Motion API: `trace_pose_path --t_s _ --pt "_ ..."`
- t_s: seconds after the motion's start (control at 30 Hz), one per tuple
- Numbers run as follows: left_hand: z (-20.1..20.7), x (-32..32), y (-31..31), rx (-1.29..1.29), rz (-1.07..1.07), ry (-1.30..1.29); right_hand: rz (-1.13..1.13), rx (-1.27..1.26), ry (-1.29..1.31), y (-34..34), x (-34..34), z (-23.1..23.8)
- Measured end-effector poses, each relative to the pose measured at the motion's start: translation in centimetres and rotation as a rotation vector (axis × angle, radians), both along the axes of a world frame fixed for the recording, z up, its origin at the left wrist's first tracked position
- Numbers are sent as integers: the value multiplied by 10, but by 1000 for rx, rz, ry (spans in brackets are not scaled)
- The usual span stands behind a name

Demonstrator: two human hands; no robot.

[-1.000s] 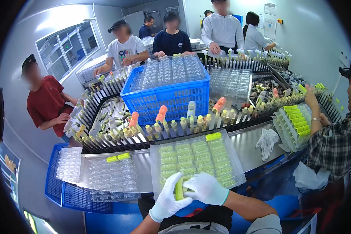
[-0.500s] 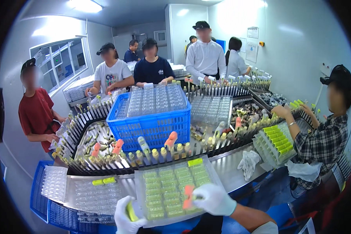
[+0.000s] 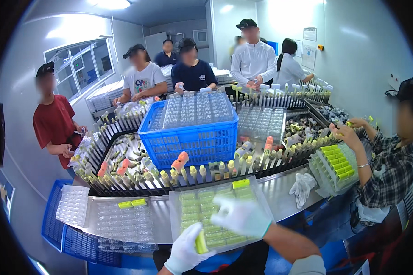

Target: The person removes plastic parts from a conveyor line by hand, arranges them into transparent plastic packaging trays, and stacks the filled trays.

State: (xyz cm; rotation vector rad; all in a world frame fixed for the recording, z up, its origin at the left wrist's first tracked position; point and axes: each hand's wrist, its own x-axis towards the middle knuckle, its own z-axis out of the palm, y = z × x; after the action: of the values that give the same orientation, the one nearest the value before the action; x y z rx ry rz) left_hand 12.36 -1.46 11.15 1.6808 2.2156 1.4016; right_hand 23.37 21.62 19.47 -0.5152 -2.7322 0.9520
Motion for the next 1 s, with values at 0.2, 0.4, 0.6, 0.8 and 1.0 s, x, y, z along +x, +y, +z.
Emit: trace_pose_path --t_s 0.2,0.4,0.6,0.8,1.0 --pt "-8 -1 15 -23 -195 327 107 -1177 254 -61 14 -137" --pt "5 -5 45 -199 -122 -260 -303 -800 502 -63 26 -129" --pt "1 -51 115 -254 -44 -63 -454 -465 581 -31 55 -100" --pt "-13 -92 219 -421 47 413 -514 -450 673 -22 95 -117" --pt "-55 -101 231 -407 48 499 -591 -326 637 -16 123 -141"
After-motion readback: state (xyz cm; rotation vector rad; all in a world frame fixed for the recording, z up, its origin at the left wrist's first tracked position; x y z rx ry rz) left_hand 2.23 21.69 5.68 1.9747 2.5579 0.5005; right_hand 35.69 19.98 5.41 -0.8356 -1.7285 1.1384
